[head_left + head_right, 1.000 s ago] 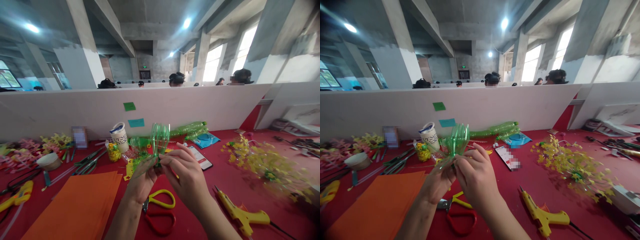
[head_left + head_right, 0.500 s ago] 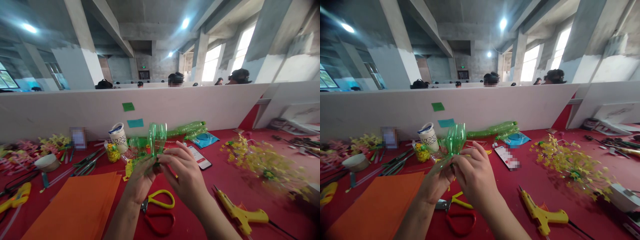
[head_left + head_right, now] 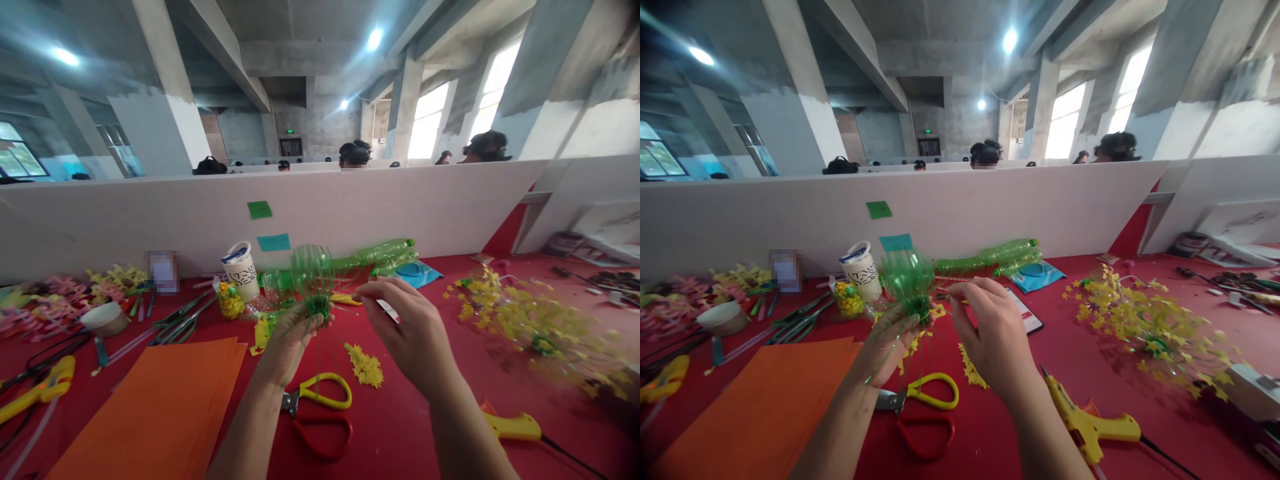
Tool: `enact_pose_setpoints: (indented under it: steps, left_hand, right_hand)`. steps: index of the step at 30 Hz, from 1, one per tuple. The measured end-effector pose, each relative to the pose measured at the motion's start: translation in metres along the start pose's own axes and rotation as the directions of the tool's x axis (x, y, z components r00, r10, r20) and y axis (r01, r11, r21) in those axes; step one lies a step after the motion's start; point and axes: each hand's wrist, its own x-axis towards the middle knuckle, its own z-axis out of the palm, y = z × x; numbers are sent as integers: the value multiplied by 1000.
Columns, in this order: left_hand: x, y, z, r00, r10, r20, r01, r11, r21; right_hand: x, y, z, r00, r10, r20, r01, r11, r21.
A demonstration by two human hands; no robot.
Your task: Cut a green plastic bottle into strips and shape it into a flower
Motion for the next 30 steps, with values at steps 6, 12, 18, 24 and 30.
enact_pose_setpoints:
  steps: [6,12,18,24,30]
  left_hand:
    - [0,-3,-3,995,-57,76,57,998,11]
    - [2,-7,-2,973,-138,188,140,990,-1]
    - [1,-8,1,962,-188,196,186,982,26]
    - [0,-6,1,968,-180,176,188,982,-25]
    - [-1,-4,2,965,-200,171,197,980,31]
  right_hand:
    - [-1,0,-5,987,127,98,-136,987,88]
    - [2,6,2,987,82,139,-104,981,161]
    - [1,4,-4,995,38,90,-47,993,105]
    - [1,2,0,995,-30,93,33,999,-36]
    - [1,5,-3,981,184,61,-191,970,148]
